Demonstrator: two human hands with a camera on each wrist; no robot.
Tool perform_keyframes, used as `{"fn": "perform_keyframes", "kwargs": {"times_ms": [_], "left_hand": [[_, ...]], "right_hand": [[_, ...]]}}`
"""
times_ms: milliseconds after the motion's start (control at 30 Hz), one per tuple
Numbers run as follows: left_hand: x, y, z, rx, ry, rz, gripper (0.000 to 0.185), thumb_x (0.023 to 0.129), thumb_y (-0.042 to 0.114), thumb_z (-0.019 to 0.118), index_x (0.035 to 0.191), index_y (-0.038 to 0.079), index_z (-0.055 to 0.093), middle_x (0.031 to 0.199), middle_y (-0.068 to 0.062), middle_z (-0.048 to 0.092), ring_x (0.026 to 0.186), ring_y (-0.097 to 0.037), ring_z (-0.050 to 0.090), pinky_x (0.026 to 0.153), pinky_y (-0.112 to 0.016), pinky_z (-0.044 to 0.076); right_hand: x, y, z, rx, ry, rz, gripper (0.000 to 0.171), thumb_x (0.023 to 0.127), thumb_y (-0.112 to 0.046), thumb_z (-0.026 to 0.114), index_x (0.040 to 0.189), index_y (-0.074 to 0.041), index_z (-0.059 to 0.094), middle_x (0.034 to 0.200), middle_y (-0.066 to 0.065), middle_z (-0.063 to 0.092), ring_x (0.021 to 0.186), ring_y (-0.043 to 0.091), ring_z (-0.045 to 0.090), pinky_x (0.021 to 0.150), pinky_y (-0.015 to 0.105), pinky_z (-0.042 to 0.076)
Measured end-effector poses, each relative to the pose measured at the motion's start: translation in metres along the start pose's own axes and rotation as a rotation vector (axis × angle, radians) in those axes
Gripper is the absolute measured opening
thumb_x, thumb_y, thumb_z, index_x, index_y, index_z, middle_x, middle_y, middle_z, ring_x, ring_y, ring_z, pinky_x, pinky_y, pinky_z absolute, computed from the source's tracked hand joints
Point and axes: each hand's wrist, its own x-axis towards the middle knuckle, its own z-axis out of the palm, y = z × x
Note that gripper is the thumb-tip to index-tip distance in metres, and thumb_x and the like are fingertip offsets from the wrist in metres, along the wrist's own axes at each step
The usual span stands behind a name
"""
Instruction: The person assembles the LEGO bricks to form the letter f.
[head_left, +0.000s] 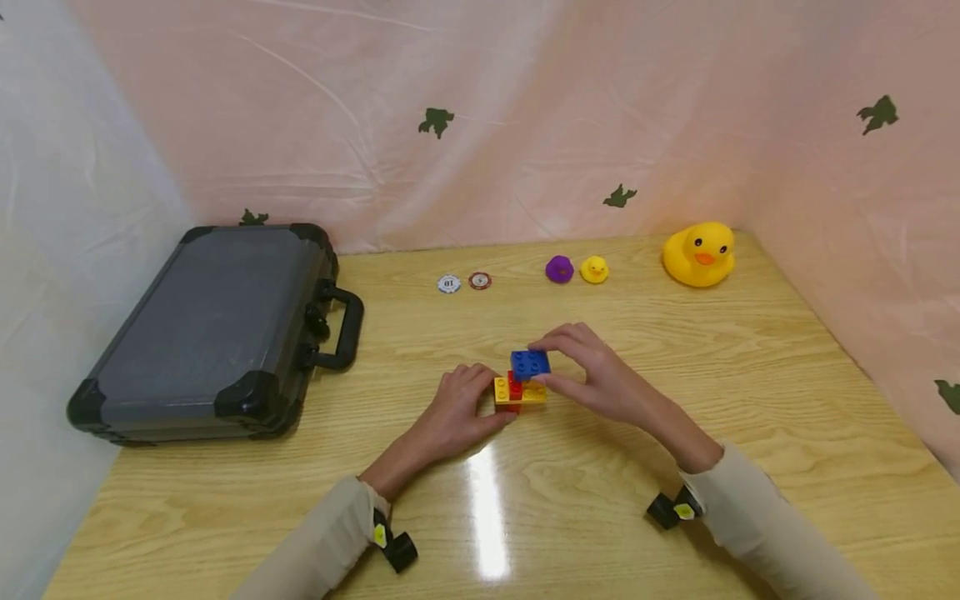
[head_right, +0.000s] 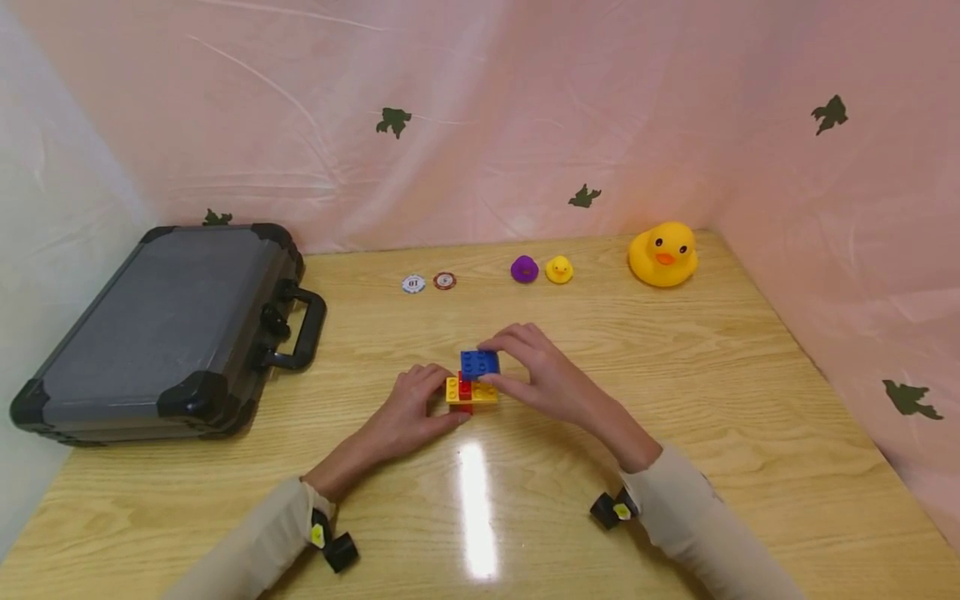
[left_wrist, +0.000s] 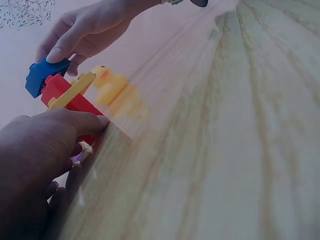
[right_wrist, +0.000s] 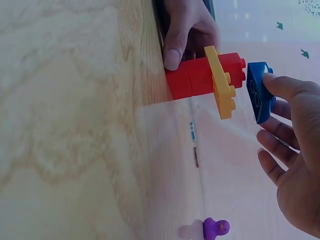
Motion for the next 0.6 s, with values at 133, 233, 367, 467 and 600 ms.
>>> {"fn": "perform_keyframes", "kwargs": {"times_ms": [133, 233, 367, 467, 600], "left_hand": [[-0.0001, 0.0001, -0.0001, -0.003, 0.0, -0.001, 0.038, 0.09, 0.035, 0.082, 0.114, 0.01, 0.066, 0.11, -0.002, 0.065, 0.099, -0.023, 0.052, 0.085, -0.041, 0.038], [-0.0001, 0.0005, -0.0002, -0.002, 0.0, 0.0, 0.038, 0.09, 0.035, 0.082, 0.113, 0.01, 0.066, 0.11, -0.002, 0.065, 0.099, -0.023, 0.053, 0.085, -0.041, 0.038], [0.0, 0.0009, -0.0002, 0.008, 0.001, 0.005, 0.038, 0.09, 0.035, 0.082, 0.114, 0.01, 0.066, 0.109, -0.002, 0.065, 0.099, -0.023, 0.053, 0.085, -0.042, 0.039], [-0.0002, 0.0011, -0.0003, 0.01, 0.001, 0.004, 0.038, 0.09, 0.035, 0.082, 0.114, 0.01, 0.066, 0.109, -0.002, 0.065, 0.099, -0.024, 0.053, 0.085, -0.042, 0.039], [-0.0003, 0.0012, -0.0006, 0.0, 0.001, 0.001, 0.039, 0.09, 0.035, 0.082, 0.114, 0.01, 0.066, 0.11, -0.003, 0.065, 0.098, -0.023, 0.052, 0.085, -0.041, 0.038]], "right_hand": [[-0.0024, -0.0022, 0.0014, 0.016, -0.005, -0.007, 0.039, 0.091, -0.004, 0.079, 0.129, -0.006, 0.067, 0.126, 0.006, 0.062, 0.115, 0.022, 0.054, 0.095, 0.043, 0.05], [-0.0033, -0.0034, 0.0024, 0.022, -0.001, -0.029, 0.039, 0.091, -0.004, 0.079, 0.128, -0.005, 0.067, 0.125, 0.006, 0.062, 0.114, 0.023, 0.055, 0.093, 0.046, 0.051], [-0.0044, -0.0033, 0.0032, 0.025, -0.001, -0.048, 0.039, 0.091, -0.004, 0.079, 0.127, -0.005, 0.066, 0.124, 0.006, 0.063, 0.111, 0.025, 0.057, 0.091, 0.046, 0.052], [-0.0054, -0.0027, 0.0036, 0.026, -0.007, -0.047, 0.039, 0.091, -0.004, 0.079, 0.128, -0.005, 0.066, 0.125, 0.006, 0.063, 0.111, 0.025, 0.058, 0.09, 0.048, 0.053], [-0.0051, -0.0041, 0.0034, 0.034, -0.019, -0.047, 0.04, 0.091, -0.003, 0.079, 0.128, -0.005, 0.065, 0.125, 0.007, 0.064, 0.111, 0.022, 0.06, 0.089, 0.049, 0.054]]}}
